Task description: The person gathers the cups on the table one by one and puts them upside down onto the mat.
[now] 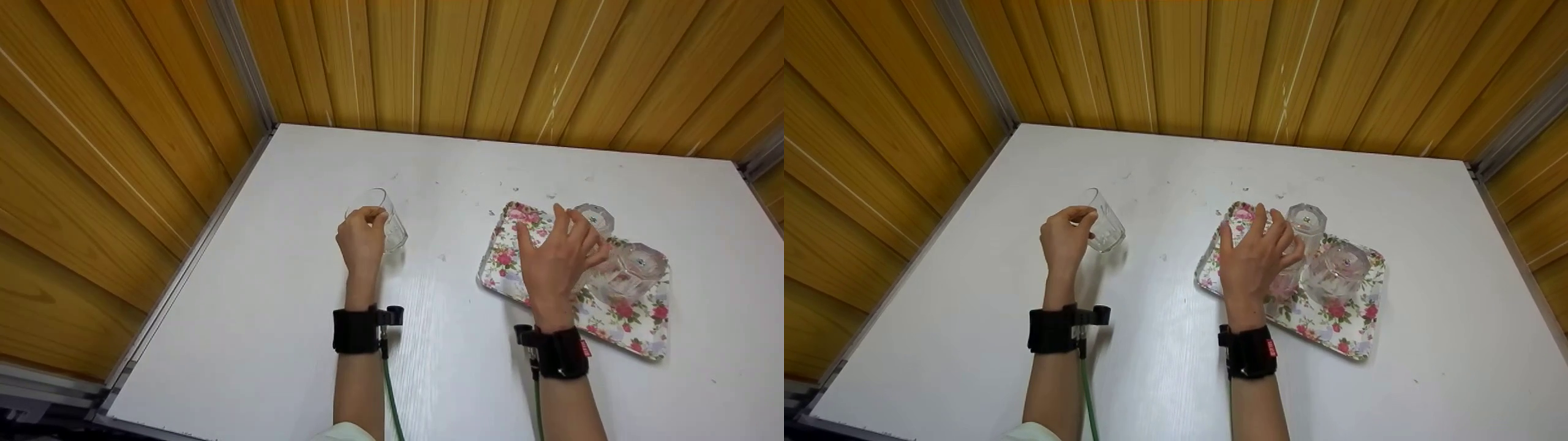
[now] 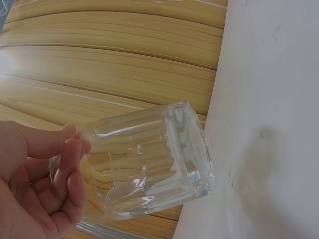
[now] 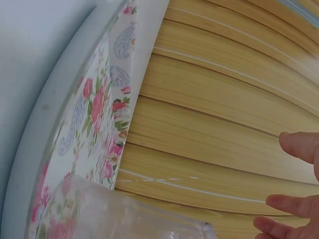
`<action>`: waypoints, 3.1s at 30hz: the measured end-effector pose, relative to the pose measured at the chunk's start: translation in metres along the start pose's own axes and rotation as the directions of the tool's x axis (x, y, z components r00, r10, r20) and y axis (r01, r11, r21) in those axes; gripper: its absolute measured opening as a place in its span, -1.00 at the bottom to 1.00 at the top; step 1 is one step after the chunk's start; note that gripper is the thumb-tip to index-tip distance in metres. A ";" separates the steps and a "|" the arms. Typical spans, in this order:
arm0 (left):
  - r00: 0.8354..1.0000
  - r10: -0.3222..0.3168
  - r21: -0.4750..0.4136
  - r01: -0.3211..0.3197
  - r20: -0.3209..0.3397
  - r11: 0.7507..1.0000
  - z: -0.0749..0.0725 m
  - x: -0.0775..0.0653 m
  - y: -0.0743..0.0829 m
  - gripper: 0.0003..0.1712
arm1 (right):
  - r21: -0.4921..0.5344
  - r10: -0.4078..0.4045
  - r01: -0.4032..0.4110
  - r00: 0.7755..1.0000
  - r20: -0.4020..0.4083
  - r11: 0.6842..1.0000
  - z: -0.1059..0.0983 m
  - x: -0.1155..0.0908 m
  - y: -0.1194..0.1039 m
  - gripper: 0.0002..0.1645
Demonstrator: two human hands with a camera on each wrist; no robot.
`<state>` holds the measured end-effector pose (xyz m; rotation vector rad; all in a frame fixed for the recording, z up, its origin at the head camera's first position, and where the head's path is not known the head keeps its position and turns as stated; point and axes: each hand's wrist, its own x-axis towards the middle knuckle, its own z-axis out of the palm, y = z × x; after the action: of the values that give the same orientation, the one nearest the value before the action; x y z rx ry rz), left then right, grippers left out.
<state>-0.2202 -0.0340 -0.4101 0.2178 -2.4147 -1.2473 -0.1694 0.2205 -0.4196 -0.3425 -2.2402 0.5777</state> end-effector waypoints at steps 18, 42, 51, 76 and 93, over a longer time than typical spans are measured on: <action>0.999 -0.019 -0.099 0.022 0.040 0.995 -0.002 -0.003 0.008 -0.84 | 0.188 -0.136 0.110 0.982 0.132 0.976 0.008 -0.004 -0.013 -0.28; 0.992 0.104 -0.223 -0.086 0.072 0.971 0.012 -0.017 0.035 -0.83 | 0.418 -0.296 0.136 0.891 0.346 0.898 0.006 -0.006 -0.013 -0.08; 0.995 0.052 -0.374 -0.016 0.088 0.927 0.005 -0.018 0.039 -0.86 | 0.449 -0.339 0.156 0.868 0.362 0.880 0.003 -0.006 -0.016 0.00; 0.964 0.022 -0.646 0.160 0.263 0.746 0.014 -0.032 0.060 -0.79 | 0.493 -0.341 0.071 0.807 0.483 0.867 0.004 -0.016 -0.026 0.17; 0.941 0.062 -0.736 0.218 0.333 0.641 0.017 -0.035 0.064 -0.78 | 0.526 -0.336 0.047 0.816 0.471 0.849 0.002 -0.015 -0.029 0.14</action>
<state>-0.1927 0.0279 -0.3773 -0.1635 -1.8659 -2.3889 -0.1630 0.1889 -0.4150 0.3762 -2.4994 1.2259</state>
